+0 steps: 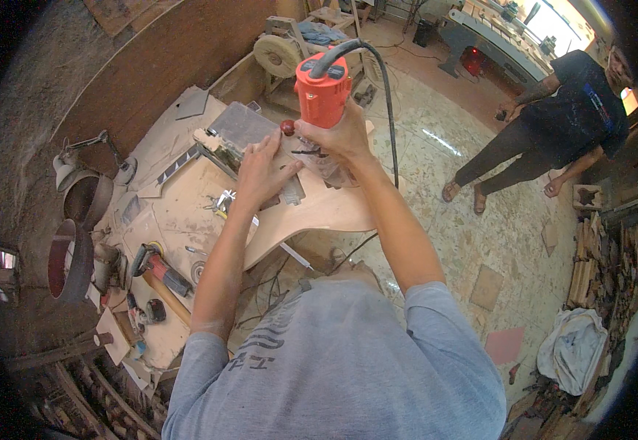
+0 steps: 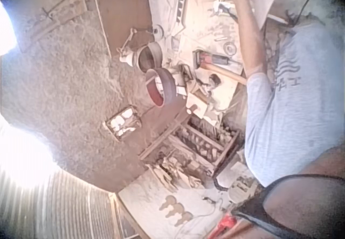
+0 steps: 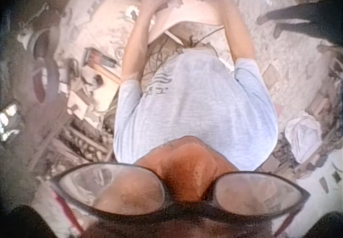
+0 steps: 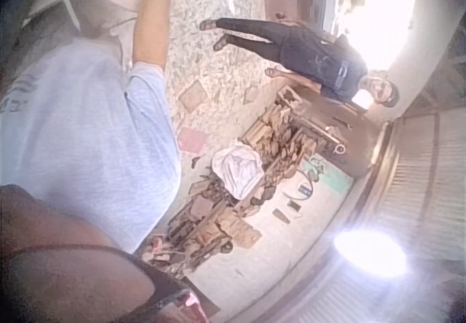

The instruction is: The person uses a handheld router to carve out pickup and control cavities on a wooden guitar body, then picks up and handles small black electrical components.

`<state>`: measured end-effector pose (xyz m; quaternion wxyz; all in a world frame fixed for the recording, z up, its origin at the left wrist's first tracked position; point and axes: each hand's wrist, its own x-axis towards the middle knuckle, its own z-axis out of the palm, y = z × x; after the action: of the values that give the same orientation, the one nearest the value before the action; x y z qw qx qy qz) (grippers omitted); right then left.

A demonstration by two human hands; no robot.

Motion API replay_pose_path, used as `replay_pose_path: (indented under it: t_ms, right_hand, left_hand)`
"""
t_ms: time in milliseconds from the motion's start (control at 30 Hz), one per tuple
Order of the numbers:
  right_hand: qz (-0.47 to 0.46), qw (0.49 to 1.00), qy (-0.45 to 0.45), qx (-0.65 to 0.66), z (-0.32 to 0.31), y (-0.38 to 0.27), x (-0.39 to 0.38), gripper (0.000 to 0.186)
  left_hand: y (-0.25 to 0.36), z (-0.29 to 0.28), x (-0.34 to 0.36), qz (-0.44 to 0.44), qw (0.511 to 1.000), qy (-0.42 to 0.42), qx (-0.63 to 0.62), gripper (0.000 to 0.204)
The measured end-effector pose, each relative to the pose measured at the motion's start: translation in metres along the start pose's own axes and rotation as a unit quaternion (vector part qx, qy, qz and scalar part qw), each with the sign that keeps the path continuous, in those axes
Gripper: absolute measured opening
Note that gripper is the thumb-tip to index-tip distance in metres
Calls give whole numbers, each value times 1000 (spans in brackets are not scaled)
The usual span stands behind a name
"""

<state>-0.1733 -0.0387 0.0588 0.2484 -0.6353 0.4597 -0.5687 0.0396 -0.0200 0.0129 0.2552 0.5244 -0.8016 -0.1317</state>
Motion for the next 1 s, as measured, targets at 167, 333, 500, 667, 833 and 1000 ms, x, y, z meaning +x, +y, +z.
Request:
replay_pose_path:
  t_ms: [167,333,500,667,833,1000]
  right_hand:
    - [2,1000,0,14,0,2,1,72]
    - [31,999,-8,4,-3,2,1,75]
    - [36,999,-10,0,-5,3,1,76]
    - [3,1000,9,5,-3,9,2,75]
    - [7,1000,-2,-1,-4,5,3,74]
    - [8,1000,3,20,-3,2,1,73]
  left_hand:
    - [-3,4,1,-3,1000,-6,6,97]
    - [-4,8,2,-2,999,-8,31,96]
    - [0,5,0,1,1000,0,25,95]
    - [-3,8,1,14,1000,15,15,95]
    - [6,1,-1,-6,1000,-1,20,95]
    - [7,1,-1,-1,1000,0,29,95]
